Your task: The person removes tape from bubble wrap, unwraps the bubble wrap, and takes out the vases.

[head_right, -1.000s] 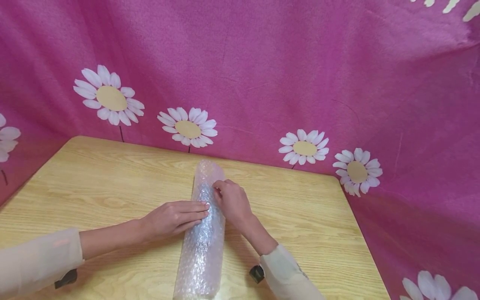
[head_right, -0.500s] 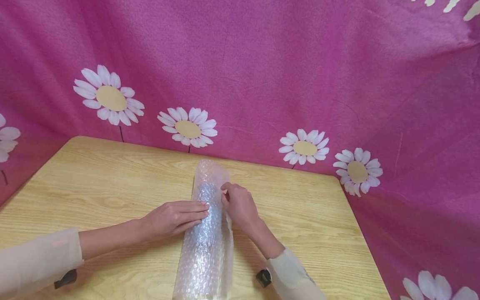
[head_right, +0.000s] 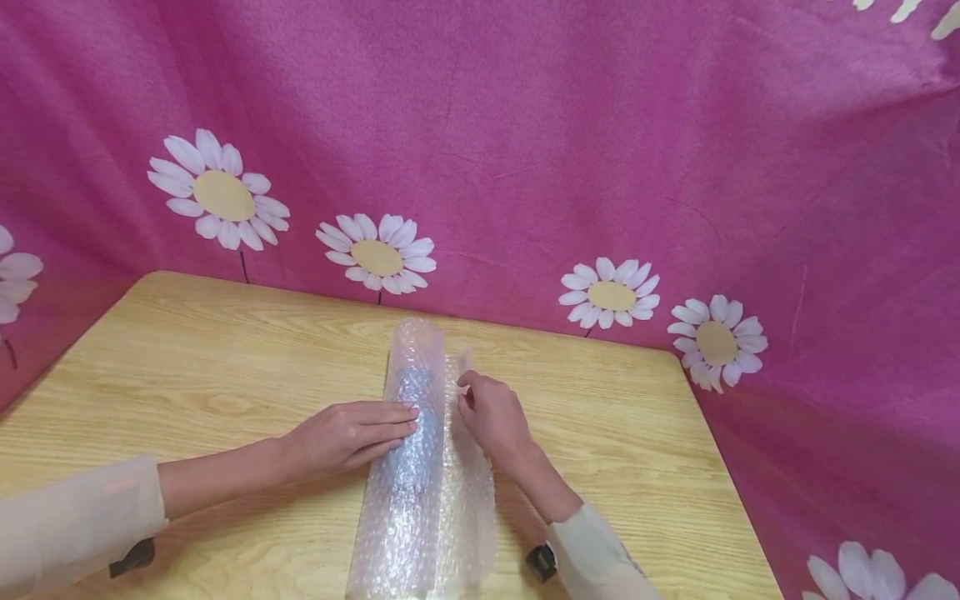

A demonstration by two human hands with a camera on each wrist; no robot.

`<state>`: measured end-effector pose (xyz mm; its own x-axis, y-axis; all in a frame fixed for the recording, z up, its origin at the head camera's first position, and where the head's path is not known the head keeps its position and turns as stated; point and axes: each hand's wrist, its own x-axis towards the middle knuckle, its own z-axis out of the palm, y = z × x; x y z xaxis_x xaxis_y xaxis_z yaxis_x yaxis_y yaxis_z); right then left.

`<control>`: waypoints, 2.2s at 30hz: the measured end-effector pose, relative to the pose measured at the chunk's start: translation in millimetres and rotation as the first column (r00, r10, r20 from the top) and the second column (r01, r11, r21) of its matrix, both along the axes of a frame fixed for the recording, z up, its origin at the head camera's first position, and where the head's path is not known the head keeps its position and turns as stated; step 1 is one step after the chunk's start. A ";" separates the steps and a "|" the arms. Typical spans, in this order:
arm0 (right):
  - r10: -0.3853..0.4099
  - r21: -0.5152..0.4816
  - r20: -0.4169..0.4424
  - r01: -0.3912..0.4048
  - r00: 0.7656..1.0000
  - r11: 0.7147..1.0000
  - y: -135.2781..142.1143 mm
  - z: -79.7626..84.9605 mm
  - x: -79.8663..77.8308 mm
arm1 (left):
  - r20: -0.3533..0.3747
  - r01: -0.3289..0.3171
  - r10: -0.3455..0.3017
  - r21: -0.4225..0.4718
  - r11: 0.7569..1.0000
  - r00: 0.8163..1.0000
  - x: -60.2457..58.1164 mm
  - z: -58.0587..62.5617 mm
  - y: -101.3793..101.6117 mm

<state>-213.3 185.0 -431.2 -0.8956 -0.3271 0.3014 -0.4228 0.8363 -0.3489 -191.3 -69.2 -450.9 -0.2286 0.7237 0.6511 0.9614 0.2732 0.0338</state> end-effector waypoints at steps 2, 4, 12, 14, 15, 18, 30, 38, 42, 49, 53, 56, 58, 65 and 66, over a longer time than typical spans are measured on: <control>-0.013 0.002 0.008 0.013 1.000 1.000 3.2 -0.6 0.6 | 0.002 -0.002 0.002 0.000 1.000 1.000 -0.4 -0.5 1.0; -0.031 0.008 0.014 0.031 0.999 0.999 6.5 -1.9 0.9 | 0.005 -0.003 0.003 0.002 1.000 1.000 -0.7 -0.9 1.9; -0.068 0.000 0.038 0.068 0.997 0.998 17.1 -6.5 4.0 | -0.012 -0.025 0.025 -0.002 1.000 1.000 0.3 -1.7 0.3; -0.076 -0.004 0.045 0.077 0.996 0.997 19.2 -7.5 4.6 | -0.011 -0.025 0.025 -0.003 1.000 1.000 0.4 -1.5 -0.4; -0.082 -0.006 0.050 0.082 0.995 0.997 20.4 -8.1 5.0 | -0.009 -0.023 0.023 -0.003 1.000 1.000 0.4 -1.3 -0.7; -0.105 -0.002 0.063 0.105 0.992 0.994 24.1 -10.5 5.7 | -0.001 -0.016 0.016 -0.003 1.000 1.000 0.3 -1.0 -0.9; -0.170 0.010 0.106 0.170 0.980 0.985 37.8 -18.2 7.1 | 0.001 -0.011 0.011 -0.007 1.000 1.000 0.5 -0.4 -1.0; -0.203 0.032 0.122 0.200 0.972 0.979 44.1 -21.8 5.8 | -0.004 -0.007 0.007 -0.003 1.000 1.000 -0.2 -0.1 -0.3; -0.222 0.047 0.133 0.218 0.966 0.975 46.1 -22.3 5.1 | 0.000 -0.007 0.007 -0.010 1.000 1.000 -0.5 0.3 0.1; -0.244 0.093 0.133 0.233 0.961 0.968 46.2 -21.7 4.3 | 0.000 0.002 -0.002 -0.005 1.000 1.000 0.1 -0.3 -0.6; -0.193 0.053 0.125 0.188 0.973 0.981 36.8 -13.2 10.9 | 0.003 -0.001 0.001 -0.005 1.000 1.000 0.5 -0.6 -0.8; -0.114 -0.036 0.155 0.121 0.981 0.992 23.1 -2.7 17.4 | 0.020 -0.006 0.007 -0.013 1.000 1.000 0.7 0.2 -0.4; -0.066 -0.109 0.200 0.089 0.978 0.990 13.6 3.3 21.0 | 0.028 -0.010 0.011 -0.018 1.000 1.000 0.8 1.1 -0.2; 0.065 -0.372 0.507 0.150 0.859 0.916 -6.6 13.7 29.8 | 0.044 -0.008 0.009 -0.025 1.000 0.999 0.9 2.3 -0.6; 0.093 -0.403 0.543 0.162 0.835 0.901 -7.7 13.8 31.2 | 0.043 -0.006 0.007 -0.025 1.000 0.999 1.0 2.2 -0.8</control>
<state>-182.2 177.3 -417.4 -0.9593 -0.2495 -0.1319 -0.0339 0.5660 -0.8237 -190.3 -70.0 -448.7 -0.2610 0.7379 0.6224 0.9573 0.2810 0.0683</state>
